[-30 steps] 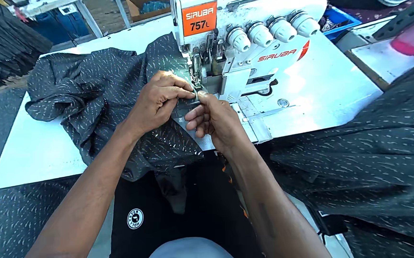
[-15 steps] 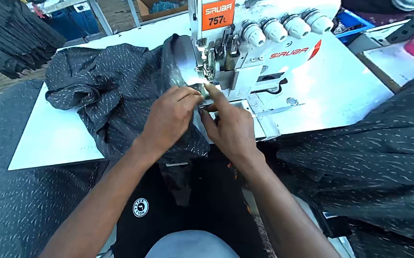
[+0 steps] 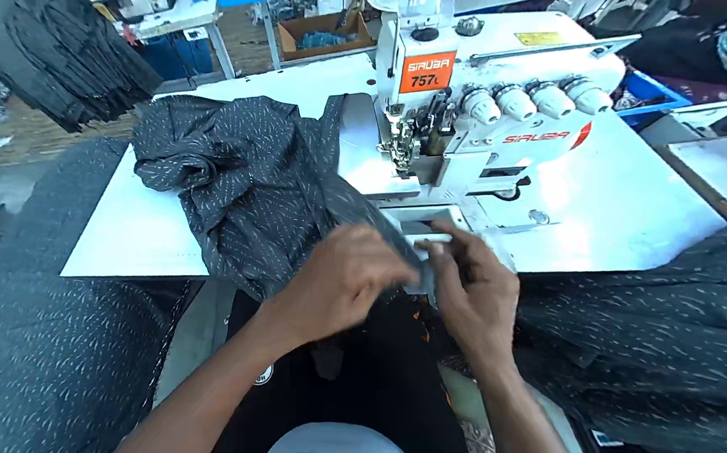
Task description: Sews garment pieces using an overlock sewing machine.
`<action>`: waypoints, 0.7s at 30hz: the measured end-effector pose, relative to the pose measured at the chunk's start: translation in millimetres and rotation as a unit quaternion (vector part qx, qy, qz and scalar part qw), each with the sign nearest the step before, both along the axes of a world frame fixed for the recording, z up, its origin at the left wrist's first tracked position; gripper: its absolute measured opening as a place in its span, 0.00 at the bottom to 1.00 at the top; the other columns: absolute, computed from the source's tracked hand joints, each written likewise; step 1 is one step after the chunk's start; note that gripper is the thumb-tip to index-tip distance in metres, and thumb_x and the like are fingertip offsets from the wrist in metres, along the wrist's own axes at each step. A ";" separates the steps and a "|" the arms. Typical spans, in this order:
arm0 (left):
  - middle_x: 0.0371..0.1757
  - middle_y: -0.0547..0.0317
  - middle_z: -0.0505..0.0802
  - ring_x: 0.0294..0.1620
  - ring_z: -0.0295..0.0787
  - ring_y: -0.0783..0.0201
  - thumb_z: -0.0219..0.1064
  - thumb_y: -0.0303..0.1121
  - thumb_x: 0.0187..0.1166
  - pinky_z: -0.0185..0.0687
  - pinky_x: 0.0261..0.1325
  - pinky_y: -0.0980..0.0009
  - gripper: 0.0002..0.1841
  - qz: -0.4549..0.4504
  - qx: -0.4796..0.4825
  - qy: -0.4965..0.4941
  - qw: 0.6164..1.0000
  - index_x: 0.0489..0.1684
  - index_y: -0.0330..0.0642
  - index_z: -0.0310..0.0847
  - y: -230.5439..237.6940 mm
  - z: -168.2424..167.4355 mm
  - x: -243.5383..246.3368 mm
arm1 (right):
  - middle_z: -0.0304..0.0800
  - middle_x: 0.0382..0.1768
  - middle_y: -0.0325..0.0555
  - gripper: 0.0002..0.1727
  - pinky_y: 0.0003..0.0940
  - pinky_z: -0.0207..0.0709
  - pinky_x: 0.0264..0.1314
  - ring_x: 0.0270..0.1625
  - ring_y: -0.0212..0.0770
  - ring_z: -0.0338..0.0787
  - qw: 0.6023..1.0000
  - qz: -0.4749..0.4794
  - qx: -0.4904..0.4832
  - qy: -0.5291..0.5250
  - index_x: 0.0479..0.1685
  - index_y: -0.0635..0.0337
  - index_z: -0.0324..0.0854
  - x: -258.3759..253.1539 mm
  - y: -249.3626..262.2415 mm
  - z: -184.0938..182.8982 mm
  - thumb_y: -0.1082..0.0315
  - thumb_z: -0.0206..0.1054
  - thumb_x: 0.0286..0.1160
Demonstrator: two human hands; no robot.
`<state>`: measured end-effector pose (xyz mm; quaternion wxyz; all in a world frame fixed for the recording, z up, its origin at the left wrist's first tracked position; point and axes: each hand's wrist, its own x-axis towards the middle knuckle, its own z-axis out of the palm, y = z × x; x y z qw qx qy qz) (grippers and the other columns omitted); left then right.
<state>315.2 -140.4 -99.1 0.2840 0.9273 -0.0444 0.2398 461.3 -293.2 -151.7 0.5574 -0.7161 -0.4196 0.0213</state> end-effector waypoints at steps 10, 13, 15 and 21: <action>0.38 0.56 0.95 0.31 0.90 0.71 0.65 0.29 0.83 0.90 0.36 0.71 0.09 -0.009 -0.209 0.092 0.974 0.44 0.32 0.91 35.5 42.8 -61.4 | 0.95 0.39 0.50 0.11 0.37 0.92 0.45 0.39 0.40 0.96 0.864 0.310 -0.024 0.396 0.50 0.62 0.85 -55.8 56.5 23.6 0.66 0.59 0.89; 0.67 0.47 0.88 0.51 0.92 0.55 0.70 0.40 0.81 0.91 0.52 0.53 0.23 0.337 -0.063 0.074 0.936 0.72 0.40 0.81 124.1 29.3 -100.8 | 0.97 0.40 0.49 0.13 0.43 0.96 0.44 0.39 0.45 0.98 0.922 0.240 -0.046 0.299 0.49 0.61 0.85 -55.1 40.4 19.0 0.62 0.59 0.89; 0.75 0.37 0.81 0.62 0.88 0.43 0.76 0.53 0.73 0.85 0.62 0.40 0.41 0.421 -0.026 0.151 0.894 0.83 0.39 0.68 162.0 14.4 -114.4 | 0.95 0.30 0.36 0.21 0.41 0.93 0.34 0.31 0.36 0.95 0.978 0.143 -0.137 0.065 0.47 0.53 0.88 -48.4 55.7 7.1 0.45 0.61 0.84; 0.52 0.39 0.93 0.57 0.91 0.41 0.59 0.36 0.87 0.83 0.61 0.35 0.16 0.402 0.040 0.233 0.885 0.55 0.34 0.87 183.2 -9.3 -108.7 | 0.84 0.20 0.52 0.20 0.61 0.75 0.25 0.27 0.59 0.89 0.955 0.076 -0.229 -0.170 0.26 0.57 0.83 -63.3 131.2 1.1 0.53 0.60 0.81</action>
